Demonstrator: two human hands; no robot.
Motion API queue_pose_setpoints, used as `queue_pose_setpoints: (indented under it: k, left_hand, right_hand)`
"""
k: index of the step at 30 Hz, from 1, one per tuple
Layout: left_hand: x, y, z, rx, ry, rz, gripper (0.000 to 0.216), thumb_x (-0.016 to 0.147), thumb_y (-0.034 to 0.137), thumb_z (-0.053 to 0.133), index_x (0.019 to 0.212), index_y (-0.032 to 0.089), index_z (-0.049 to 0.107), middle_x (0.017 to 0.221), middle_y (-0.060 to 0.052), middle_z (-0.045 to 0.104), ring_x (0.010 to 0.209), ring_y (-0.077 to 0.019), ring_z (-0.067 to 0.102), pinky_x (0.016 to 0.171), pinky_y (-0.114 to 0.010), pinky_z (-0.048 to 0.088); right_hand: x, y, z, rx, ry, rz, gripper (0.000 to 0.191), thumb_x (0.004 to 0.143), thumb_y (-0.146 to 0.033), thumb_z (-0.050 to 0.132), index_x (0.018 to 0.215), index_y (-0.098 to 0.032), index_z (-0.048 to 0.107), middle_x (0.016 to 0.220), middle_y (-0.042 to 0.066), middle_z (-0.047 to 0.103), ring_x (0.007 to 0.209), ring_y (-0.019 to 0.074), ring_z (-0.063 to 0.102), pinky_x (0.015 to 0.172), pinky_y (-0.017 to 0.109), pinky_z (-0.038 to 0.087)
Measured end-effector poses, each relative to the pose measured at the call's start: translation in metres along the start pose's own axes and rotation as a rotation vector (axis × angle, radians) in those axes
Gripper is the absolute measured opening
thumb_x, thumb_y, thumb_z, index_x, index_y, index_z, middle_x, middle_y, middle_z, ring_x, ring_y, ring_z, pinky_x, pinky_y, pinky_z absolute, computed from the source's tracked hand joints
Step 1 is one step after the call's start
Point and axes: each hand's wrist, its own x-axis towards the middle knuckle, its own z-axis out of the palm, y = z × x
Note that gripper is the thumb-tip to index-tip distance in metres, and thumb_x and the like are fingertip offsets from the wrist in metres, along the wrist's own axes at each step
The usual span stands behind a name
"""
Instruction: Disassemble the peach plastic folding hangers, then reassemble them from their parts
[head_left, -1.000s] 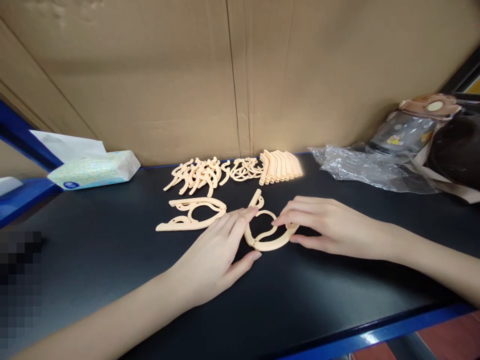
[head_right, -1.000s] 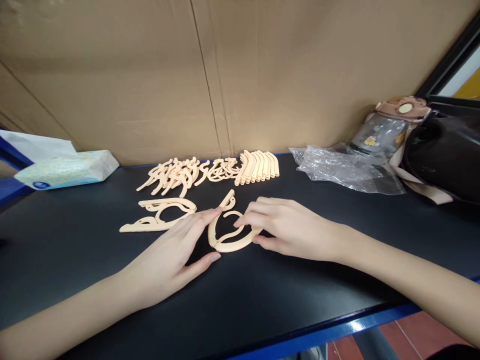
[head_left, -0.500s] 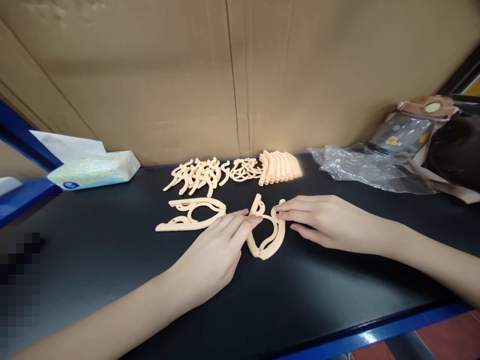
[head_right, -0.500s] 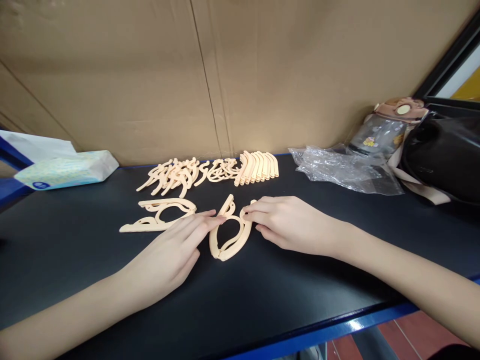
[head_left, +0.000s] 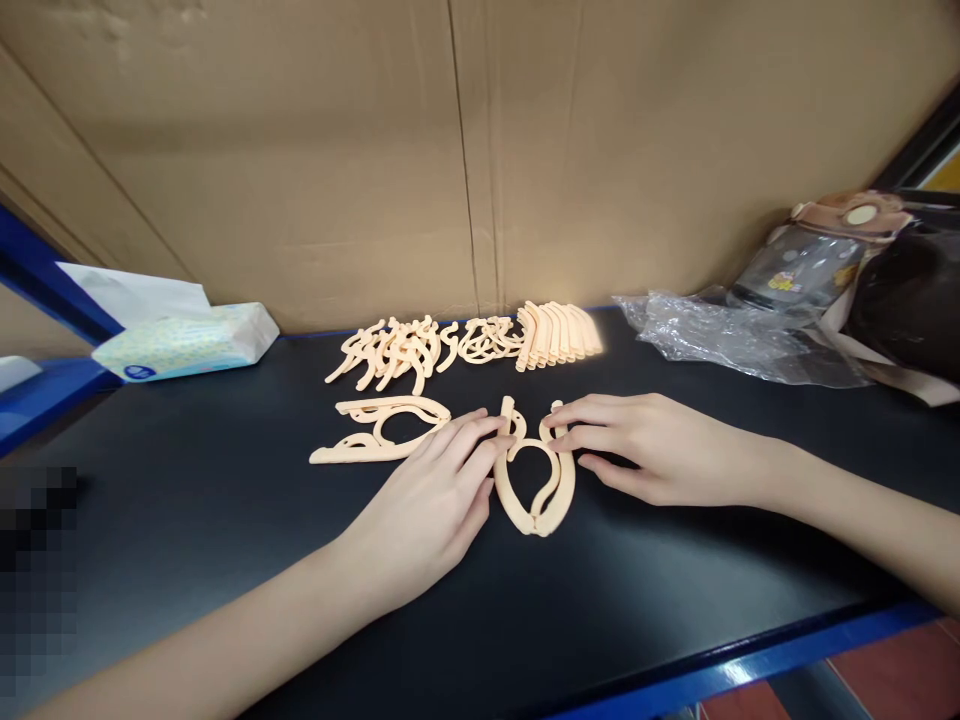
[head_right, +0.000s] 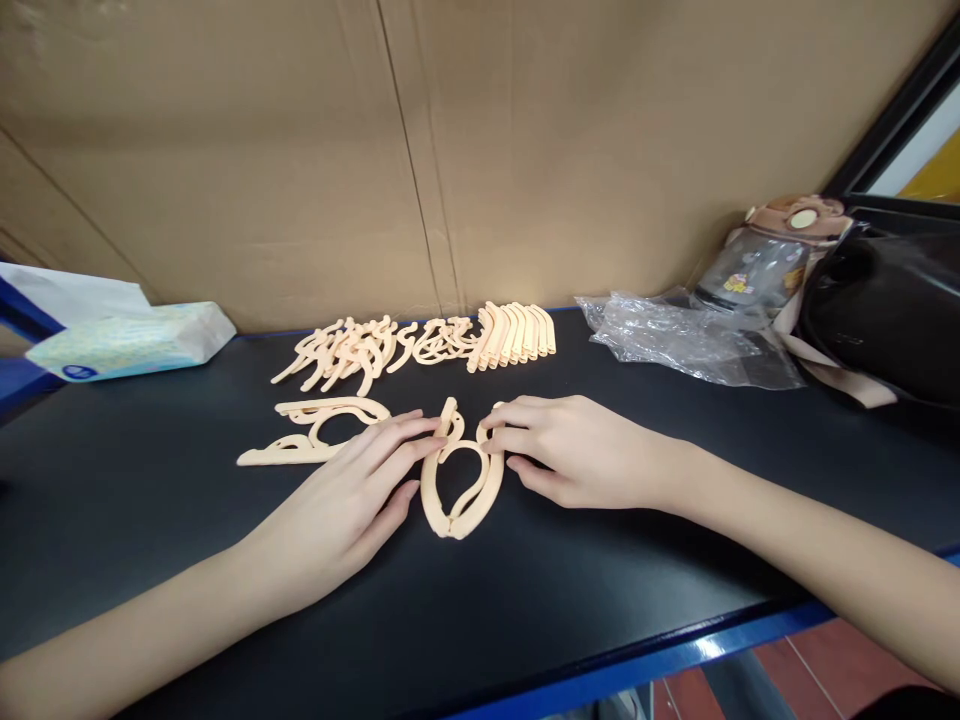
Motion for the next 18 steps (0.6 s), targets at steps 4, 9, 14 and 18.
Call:
queue_pose_setpoints:
  k: [4, 9, 14, 18]
  left_hand:
    - [-0.001, 0.000, -0.001, -0.023, 0.015, -0.042, 0.043, 0.089, 0.016, 0.040, 0.132, 0.019, 0.040, 0.138, -0.011, 0.042, 0.130, -0.0276, 0.037, 0.104, -0.048, 0.039]
    - [0.000, 0.001, -0.003, -0.052, 0.000, -0.004, 0.046, 0.088, 0.024, 0.047, 0.133, 0.020, 0.039, 0.141, -0.010, 0.040, 0.134, -0.0285, 0.031, 0.107, -0.049, 0.036]
    - [0.000, 0.002, -0.004, -0.071, -0.044, 0.019, 0.060, 0.087, 0.039, 0.053, 0.138, 0.019, 0.031, 0.145, -0.011, 0.036, 0.138, -0.0272, 0.025, 0.110, -0.048, 0.031]
    - [-0.002, 0.001, -0.003, -0.103, -0.089, 0.040, 0.074, 0.084, 0.052, 0.054, 0.141, 0.018, 0.022, 0.148, -0.013, 0.032, 0.138, -0.0278, 0.025, 0.110, -0.050, 0.028]
  right_hand:
    - [0.001, -0.003, -0.002, 0.130, -0.006, -0.018, 0.031, 0.090, -0.020, 0.045, 0.119, -0.022, 0.056, 0.123, 0.006, 0.058, 0.121, 0.0179, 0.049, 0.100, 0.036, 0.043]
    - [0.003, -0.002, 0.001, 0.340, -0.009, 0.015, 0.036, 0.090, -0.019, 0.047, 0.125, -0.020, 0.050, 0.122, 0.008, 0.057, 0.119, 0.0183, 0.051, 0.099, 0.036, 0.043]
    - [0.005, 0.003, 0.007, 0.711, -0.047, 0.038, 0.046, 0.089, -0.016, 0.049, 0.134, -0.023, 0.041, 0.123, 0.006, 0.055, 0.112, 0.0147, 0.054, 0.098, 0.036, 0.044]
    - [0.008, -0.001, 0.011, 0.985, -0.051, 0.043, 0.047, 0.089, -0.015, 0.050, 0.134, -0.024, 0.039, 0.136, 0.008, 0.043, 0.125, 0.0151, 0.045, 0.107, 0.038, 0.037]
